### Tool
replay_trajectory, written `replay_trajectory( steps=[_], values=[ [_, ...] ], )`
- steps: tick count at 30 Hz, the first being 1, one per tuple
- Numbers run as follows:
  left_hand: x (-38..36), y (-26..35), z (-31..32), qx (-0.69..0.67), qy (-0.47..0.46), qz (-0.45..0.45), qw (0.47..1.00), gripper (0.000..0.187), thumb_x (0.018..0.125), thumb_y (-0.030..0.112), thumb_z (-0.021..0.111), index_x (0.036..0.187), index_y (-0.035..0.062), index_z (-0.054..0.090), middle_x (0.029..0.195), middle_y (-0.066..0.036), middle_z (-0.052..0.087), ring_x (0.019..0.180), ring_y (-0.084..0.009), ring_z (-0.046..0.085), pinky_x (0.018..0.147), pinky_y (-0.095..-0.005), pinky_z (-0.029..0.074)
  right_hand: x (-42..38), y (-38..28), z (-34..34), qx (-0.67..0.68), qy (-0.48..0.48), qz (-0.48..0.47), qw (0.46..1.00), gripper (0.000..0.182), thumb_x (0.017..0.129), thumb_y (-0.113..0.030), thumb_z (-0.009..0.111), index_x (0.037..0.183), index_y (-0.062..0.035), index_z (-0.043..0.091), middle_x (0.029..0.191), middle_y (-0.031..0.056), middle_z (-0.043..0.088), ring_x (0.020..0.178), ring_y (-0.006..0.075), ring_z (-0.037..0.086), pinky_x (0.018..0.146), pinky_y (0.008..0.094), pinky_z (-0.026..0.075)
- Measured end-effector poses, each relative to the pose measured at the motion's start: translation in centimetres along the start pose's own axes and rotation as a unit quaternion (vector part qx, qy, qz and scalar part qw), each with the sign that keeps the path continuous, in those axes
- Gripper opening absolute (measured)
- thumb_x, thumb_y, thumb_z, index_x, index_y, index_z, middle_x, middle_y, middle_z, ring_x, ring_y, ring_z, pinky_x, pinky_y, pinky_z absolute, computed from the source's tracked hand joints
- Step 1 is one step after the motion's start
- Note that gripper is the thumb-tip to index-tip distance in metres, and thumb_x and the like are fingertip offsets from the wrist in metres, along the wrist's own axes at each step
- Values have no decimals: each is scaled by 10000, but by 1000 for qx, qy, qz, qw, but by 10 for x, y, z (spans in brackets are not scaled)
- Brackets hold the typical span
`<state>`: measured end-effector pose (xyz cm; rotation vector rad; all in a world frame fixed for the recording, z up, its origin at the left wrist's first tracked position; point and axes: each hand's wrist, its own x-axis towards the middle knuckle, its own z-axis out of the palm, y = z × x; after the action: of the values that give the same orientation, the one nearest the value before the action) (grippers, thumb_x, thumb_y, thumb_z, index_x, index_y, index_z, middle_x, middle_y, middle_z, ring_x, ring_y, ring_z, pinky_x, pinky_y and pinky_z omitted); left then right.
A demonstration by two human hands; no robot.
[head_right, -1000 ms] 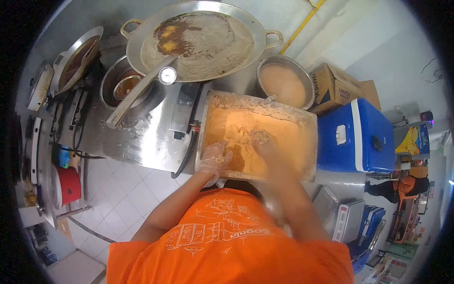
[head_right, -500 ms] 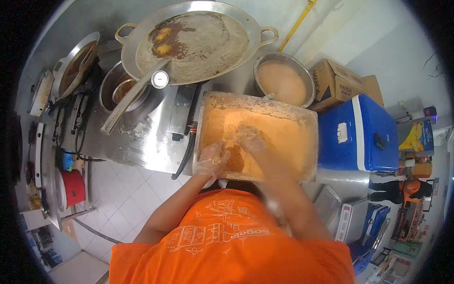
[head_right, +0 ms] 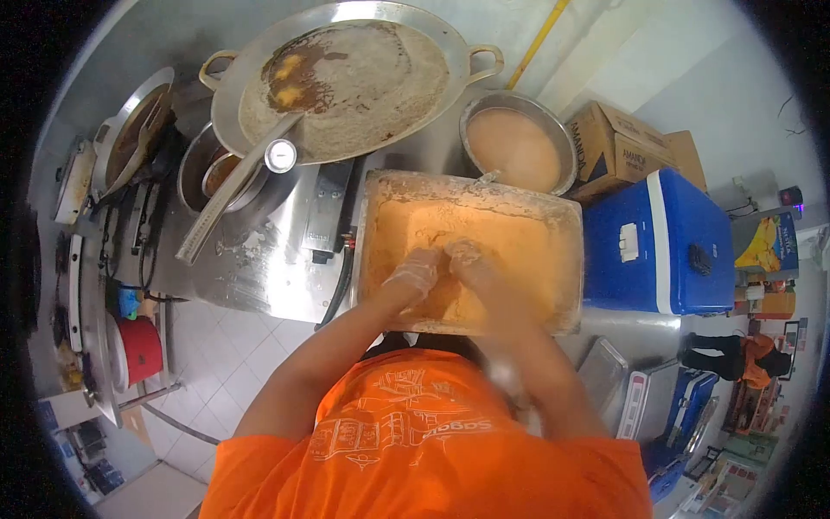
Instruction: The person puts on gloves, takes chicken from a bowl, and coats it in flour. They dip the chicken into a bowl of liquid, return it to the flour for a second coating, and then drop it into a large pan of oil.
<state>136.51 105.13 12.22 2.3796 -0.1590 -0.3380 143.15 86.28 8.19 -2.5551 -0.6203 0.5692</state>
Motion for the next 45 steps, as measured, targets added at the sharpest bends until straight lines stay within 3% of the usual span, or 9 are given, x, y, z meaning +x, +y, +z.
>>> replay_trajectory(
  steps=[5, 11, 14, 17, 23, 32, 37, 41, 45],
  values=[
    [42, -21, 11, 85, -116, -38, 989, 260, 946, 132, 527, 1088, 19, 713, 1094, -252, 704, 1057, -411, 679, 920, -454, 547, -3, -26, -50, -3, -153, 9, 988, 307, 945, -217, 513, 1134, -59, 697, 1223, 223, 652, 1168, 361, 601, 1025, 428, 475],
    [77, -20, 3, 39, 52, -73, 995, 311, 957, 214, 545, 1172, 46, 693, 1193, -216, 689, 1129, -389, 647, 964, -461, 520, 25, 35, -25, 1, 12, 153, 988, 527, 1012, -283, 432, 1493, -73, 479, 1523, 190, 485, 1433, 338, 408, 1181, 399, 346],
    [73, 1, -22, -103, -77, -102, 986, 311, 948, 225, 565, 1166, 43, 692, 1227, -217, 673, 1154, -383, 626, 975, -461, 504, 34, 49, -32, -12, -115, 80, 990, 492, 1003, -269, 439, 1427, -34, 520, 1453, 228, 531, 1367, 357, 482, 1127, 426, 400],
    [72, 1, -25, 40, -197, -19, 979, 357, 930, 292, 560, 1128, 25, 689, 1105, -227, 699, 1009, -355, 682, 849, -459, 534, -6, -17, -79, -50, -206, 151, 965, 449, 994, -244, 448, 1345, 6, 575, 1366, 264, 590, 1286, 374, 566, 1065, 453, 459],
    [84, -9, 13, 77, -157, -13, 984, 348, 928, 323, 601, 1028, 14, 727, 984, -246, 715, 919, -371, 705, 818, -458, 545, -20, 0, 15, 6, 39, 80, 996, 353, 938, -202, 531, 1207, 20, 583, 1197, 291, 625, 1138, 422, 607, 974, 494, 485],
    [55, 17, 15, 118, -144, 23, 982, 241, 845, 165, 654, 986, -20, 717, 961, -286, 700, 955, -436, 689, 818, -462, 560, -31, -6, 41, 24, 102, 161, 981, 307, 874, -152, 613, 1107, 45, 575, 1038, 310, 658, 1003, 467, 643, 886, 526, 514],
    [52, 20, 16, 31, -124, -28, 991, 275, 885, 230, 636, 976, -15, 721, 954, -278, 701, 943, -424, 691, 820, -467, 548, -33, -12, -2, 96, 0, 125, 987, 268, 836, -128, 651, 1057, 17, 609, 1022, 287, 668, 1003, 445, 651, 876, 505, 519],
    [42, 27, 6, 9, -141, 38, 989, 293, 906, 242, 627, 943, -36, 709, 911, -292, 693, 910, -420, 689, 815, -474, 538, -35, 17, 49, 70, 121, -6, 990, 257, 812, -128, 662, 1034, -1, 635, 983, 260, 667, 954, 424, 656, 844, 482, 522],
    [57, 26, 4, -91, -149, -80, 981, 276, 907, 232, 643, 1017, -13, 705, 965, -263, 708, 902, -378, 702, 797, -454, 544, -28, 22, 35, -66, 143, -75, 985, 258, 839, -161, 637, 1043, -3, 639, 949, 243, 659, 923, 416, 653, 825, 480, 518]
  ],
)
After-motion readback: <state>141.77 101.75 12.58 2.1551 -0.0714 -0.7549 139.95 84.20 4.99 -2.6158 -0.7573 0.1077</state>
